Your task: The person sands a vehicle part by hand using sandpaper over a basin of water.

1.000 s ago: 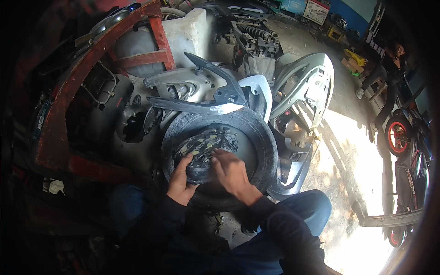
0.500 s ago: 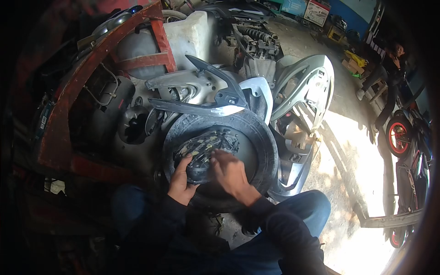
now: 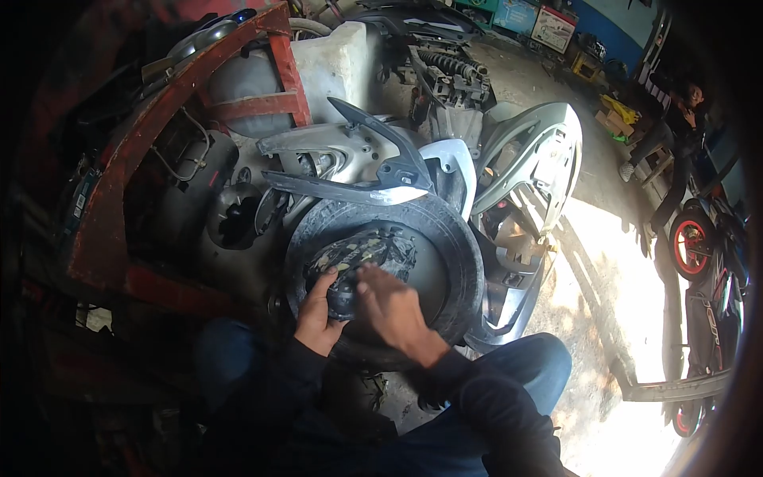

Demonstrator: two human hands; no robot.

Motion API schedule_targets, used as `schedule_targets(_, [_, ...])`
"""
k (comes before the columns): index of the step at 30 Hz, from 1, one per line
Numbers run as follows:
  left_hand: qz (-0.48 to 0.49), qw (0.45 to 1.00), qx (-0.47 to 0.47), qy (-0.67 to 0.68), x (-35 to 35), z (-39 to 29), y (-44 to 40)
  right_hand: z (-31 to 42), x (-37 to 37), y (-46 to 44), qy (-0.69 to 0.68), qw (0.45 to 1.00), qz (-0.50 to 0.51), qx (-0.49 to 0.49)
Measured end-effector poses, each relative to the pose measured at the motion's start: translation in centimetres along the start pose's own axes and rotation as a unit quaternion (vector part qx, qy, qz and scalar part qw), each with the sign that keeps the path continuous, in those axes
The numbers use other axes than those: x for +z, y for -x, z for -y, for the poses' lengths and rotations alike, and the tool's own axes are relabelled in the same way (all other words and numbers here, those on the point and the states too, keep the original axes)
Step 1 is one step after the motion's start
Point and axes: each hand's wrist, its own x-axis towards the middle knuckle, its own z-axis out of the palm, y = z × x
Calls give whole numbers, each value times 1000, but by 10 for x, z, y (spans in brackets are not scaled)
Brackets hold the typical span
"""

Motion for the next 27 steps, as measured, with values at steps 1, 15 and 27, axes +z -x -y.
schedule_targets(1, [8, 1000, -6, -6, -3, -1, 0, 3, 3, 6, -11, 999, 6, -36])
schedule_targets(15, [31, 999, 8, 4, -1, 1, 0, 0, 3, 6, 3, 999, -6, -53])
schedule_targets(27, [7, 996, 38, -82, 3, 6, 6, -13, 4, 0, 39, 999, -11, 20])
